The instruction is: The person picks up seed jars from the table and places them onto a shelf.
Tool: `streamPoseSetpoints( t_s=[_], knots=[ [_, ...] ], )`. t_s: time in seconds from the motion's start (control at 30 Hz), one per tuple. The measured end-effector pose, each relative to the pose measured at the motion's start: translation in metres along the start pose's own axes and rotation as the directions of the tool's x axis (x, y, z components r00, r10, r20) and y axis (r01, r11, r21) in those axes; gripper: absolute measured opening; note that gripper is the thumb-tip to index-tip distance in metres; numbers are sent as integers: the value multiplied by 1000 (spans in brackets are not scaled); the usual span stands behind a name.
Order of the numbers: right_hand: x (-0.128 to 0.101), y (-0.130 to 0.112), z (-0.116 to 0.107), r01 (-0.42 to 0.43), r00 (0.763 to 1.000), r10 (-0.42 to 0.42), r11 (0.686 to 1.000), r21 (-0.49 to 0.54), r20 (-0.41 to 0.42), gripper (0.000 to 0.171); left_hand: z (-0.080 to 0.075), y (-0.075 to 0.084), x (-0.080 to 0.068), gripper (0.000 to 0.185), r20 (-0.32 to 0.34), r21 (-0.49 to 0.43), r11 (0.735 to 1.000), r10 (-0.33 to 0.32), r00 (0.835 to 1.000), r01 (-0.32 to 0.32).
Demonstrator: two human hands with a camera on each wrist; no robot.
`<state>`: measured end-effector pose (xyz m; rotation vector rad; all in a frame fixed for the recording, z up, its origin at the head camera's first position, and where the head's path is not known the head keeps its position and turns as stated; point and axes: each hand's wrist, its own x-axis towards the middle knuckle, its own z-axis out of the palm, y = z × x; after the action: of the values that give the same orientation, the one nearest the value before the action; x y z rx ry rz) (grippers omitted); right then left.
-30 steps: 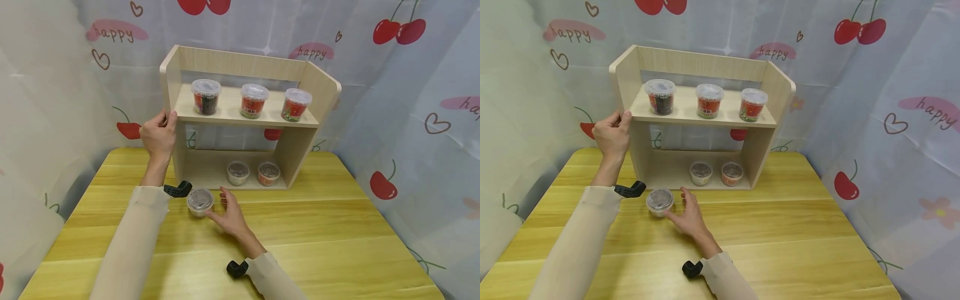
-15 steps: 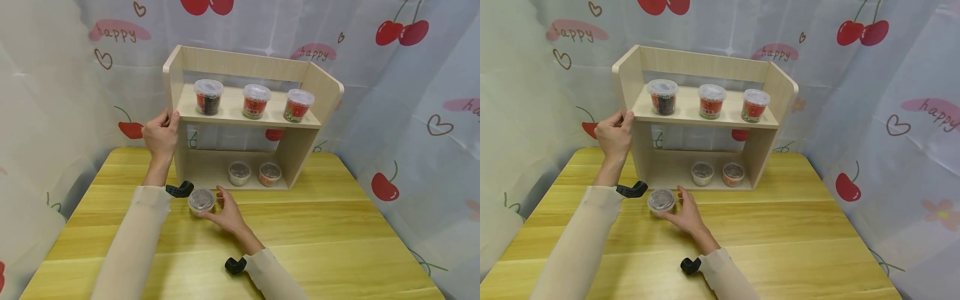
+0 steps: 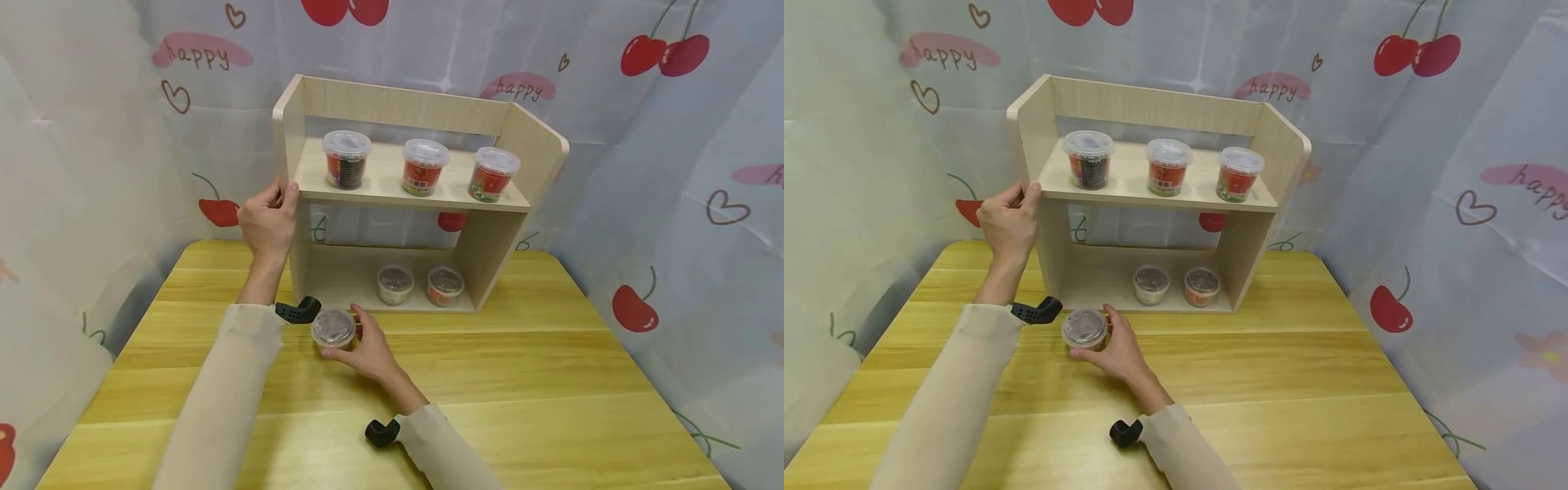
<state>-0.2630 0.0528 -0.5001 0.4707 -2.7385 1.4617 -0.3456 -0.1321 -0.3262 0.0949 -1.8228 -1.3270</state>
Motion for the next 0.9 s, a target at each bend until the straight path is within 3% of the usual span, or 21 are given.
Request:
streamPoseSetpoints(
  t_s=[0.9],
  knots=[
    [6,-2,11,27,999,-27,1000,13,-24,96,0,1,-1,34,-32,11,1000,0,999,0]
  ],
)
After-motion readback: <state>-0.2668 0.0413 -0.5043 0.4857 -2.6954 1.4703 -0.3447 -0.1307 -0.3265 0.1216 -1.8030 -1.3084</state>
